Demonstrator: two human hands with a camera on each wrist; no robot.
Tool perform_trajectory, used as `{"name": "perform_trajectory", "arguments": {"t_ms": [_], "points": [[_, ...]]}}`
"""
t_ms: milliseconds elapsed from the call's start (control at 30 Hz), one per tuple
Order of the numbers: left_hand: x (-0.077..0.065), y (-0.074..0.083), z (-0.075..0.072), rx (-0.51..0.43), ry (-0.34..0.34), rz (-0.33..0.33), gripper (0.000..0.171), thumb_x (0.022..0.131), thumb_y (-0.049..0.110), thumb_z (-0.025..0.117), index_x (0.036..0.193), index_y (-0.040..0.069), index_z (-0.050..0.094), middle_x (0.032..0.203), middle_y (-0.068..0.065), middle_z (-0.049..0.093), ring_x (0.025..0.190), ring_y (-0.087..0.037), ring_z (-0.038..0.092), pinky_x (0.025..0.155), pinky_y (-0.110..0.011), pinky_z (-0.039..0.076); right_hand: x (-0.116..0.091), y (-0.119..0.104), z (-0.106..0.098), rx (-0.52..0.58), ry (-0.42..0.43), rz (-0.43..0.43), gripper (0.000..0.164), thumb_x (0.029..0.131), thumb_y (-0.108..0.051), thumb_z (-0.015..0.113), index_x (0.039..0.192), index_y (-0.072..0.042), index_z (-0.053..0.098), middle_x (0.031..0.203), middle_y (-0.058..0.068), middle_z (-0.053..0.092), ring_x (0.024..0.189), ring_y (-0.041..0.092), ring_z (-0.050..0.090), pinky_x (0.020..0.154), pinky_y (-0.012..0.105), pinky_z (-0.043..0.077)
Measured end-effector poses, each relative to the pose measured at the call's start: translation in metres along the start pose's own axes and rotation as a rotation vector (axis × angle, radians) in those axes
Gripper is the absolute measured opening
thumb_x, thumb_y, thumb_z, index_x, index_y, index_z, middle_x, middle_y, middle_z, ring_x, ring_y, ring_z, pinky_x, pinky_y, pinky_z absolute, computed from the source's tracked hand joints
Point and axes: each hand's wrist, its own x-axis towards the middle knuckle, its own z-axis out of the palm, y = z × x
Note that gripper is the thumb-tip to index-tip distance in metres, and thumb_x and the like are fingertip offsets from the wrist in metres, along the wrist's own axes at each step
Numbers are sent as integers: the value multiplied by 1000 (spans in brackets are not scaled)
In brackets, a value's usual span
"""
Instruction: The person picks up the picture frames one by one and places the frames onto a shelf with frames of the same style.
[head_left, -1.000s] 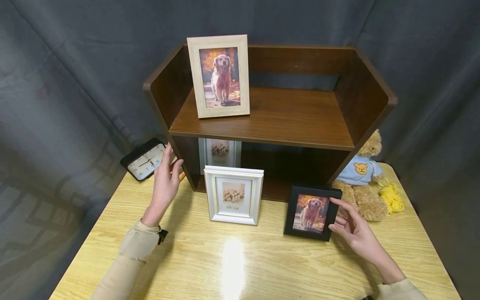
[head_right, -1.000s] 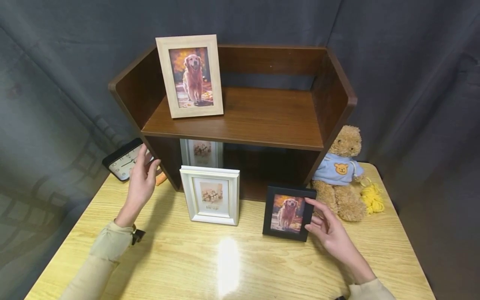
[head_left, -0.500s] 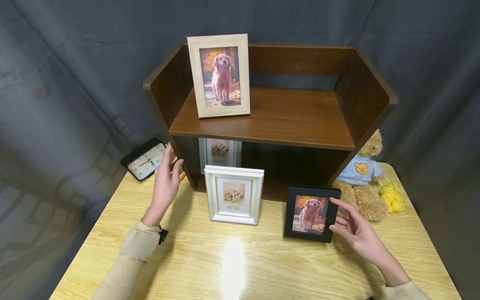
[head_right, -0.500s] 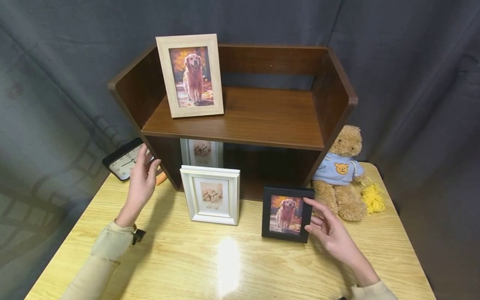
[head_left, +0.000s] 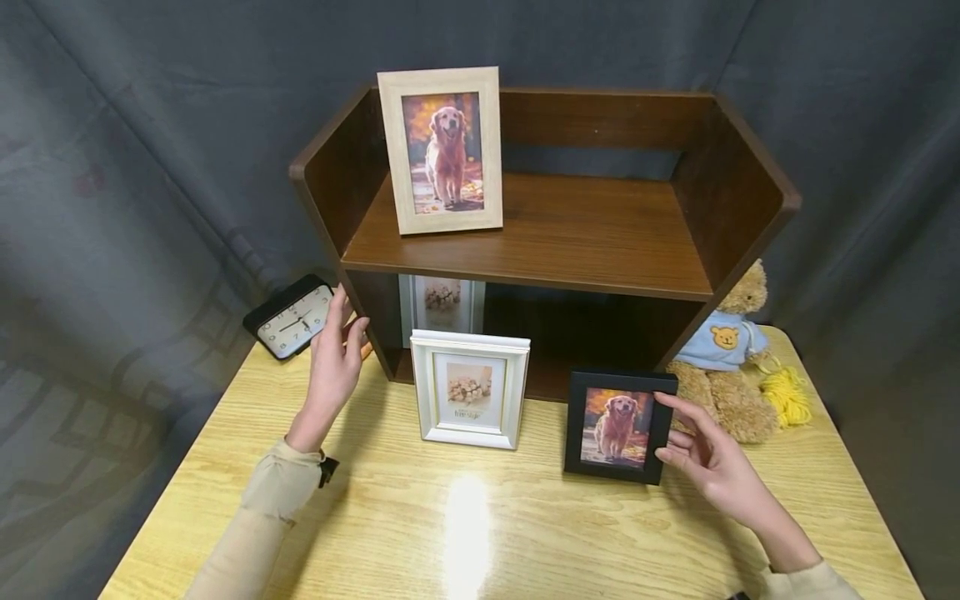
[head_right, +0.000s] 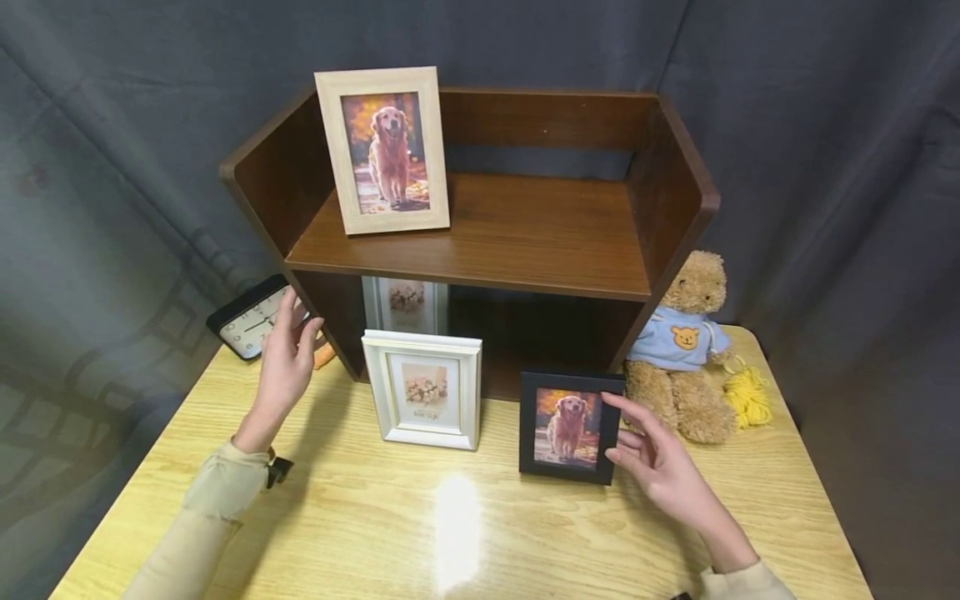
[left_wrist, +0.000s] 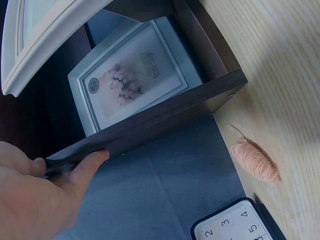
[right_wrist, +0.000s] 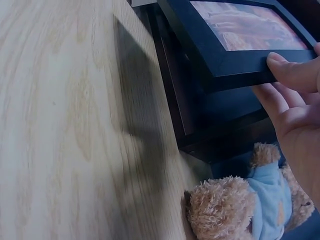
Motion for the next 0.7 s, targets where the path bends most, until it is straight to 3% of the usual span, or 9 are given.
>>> {"name": "perform_trajectory", "arguments": {"t_ms": [467, 700], "points": [[0, 2, 0, 11, 7, 6, 64, 109, -7, 55, 167, 5, 34, 161, -19, 49, 142, -40, 53, 95, -56, 57, 3, -16, 2, -75, 7, -3, 85, 86, 36, 59, 161, 1, 41, 157, -20, 48, 123, 0, 63, 88, 18, 58], [-1, 1, 0, -1, 2, -16, 64, 108, -8, 55, 168, 6, 34, 162, -19, 47, 143, -41, 51, 96, -56, 56, 2, -22, 3, -41, -1, 23, 86, 88, 35, 59, 163, -1, 39, 155, -19, 49, 122, 1, 65, 86, 19, 59]]}}
